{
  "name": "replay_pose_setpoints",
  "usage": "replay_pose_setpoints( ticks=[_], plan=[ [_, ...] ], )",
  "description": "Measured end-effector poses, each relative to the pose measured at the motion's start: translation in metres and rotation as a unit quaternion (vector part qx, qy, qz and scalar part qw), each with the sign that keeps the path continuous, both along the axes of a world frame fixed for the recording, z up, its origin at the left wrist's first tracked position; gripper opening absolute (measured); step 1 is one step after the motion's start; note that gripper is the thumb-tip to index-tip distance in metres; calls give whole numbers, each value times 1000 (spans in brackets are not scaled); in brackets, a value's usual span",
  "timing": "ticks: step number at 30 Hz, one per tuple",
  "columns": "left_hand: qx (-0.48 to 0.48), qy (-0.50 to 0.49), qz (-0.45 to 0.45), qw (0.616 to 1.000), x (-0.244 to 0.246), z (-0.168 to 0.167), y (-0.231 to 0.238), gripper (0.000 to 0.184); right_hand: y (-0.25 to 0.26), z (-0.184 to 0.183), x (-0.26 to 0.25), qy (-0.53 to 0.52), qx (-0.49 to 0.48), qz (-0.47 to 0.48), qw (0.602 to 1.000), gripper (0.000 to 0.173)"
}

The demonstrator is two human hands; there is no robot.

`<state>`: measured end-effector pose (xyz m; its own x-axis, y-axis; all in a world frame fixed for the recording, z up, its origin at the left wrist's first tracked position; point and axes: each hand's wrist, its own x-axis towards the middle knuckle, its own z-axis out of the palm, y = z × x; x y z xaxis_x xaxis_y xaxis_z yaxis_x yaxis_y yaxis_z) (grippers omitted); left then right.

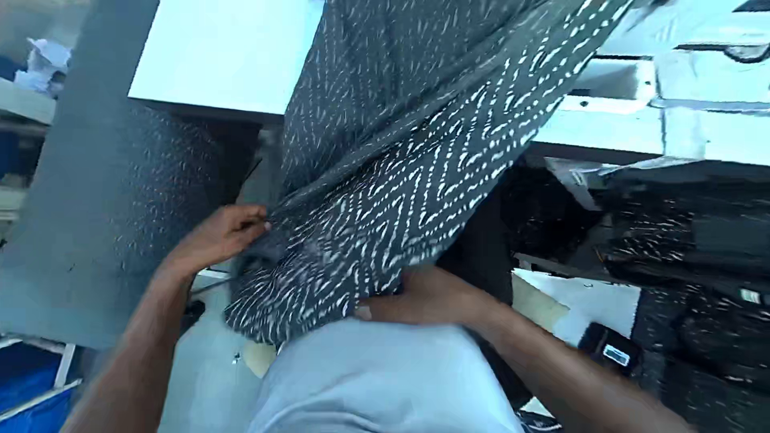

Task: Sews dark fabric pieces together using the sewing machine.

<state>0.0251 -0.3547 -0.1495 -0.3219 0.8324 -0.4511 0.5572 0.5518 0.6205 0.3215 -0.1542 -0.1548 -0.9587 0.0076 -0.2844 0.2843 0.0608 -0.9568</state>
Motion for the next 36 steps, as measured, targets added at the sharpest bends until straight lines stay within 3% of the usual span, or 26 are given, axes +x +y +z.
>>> replay_pose_setpoints(
  ticks=[2,4,7,10,13,17,19,22,25,28,32,34,36],
  plan=[
    [-9,1,34,999,9,-41,6,20,-2,7,16,-7,15,-46,999,29],
    [12,81,39,996,21,-62,20,25,-8,9,27,63,34,-106,992,27],
    [104,216,22,971,39,-57,35,34,-12,6,35,132,36,-196,971,20],
    [228,234,0,945,58,-50,49,28,-12,3,36,139,42,-270,952,16],
    [172,242,-23,954,71,-49,60,37,-16,10,34,193,67,-266,942,17],
    [190,264,-6,946,58,-75,73,35,-14,9,35,246,228,-309,890,14],
    [224,238,-24,945,57,-81,79,21,-14,12,31,273,300,-298,864,22],
    [251,151,-27,956,47,-63,68,28,-11,18,27,309,384,-258,831,41],
    [260,96,2,961,26,-52,57,32,-11,24,15,328,380,-191,844,24],
    [249,139,-21,958,48,-41,85,49,-22,34,2,362,384,-91,845,17],
    [259,244,-54,933,62,-52,104,21,-22,35,15,355,412,-61,837,18],
    [266,204,-33,942,47,-31,88,26,-14,31,23,318,411,-76,851,20],
    [248,136,-30,959,33,11,73,30,-13,36,17,293,393,-48,870,27]
  ],
)
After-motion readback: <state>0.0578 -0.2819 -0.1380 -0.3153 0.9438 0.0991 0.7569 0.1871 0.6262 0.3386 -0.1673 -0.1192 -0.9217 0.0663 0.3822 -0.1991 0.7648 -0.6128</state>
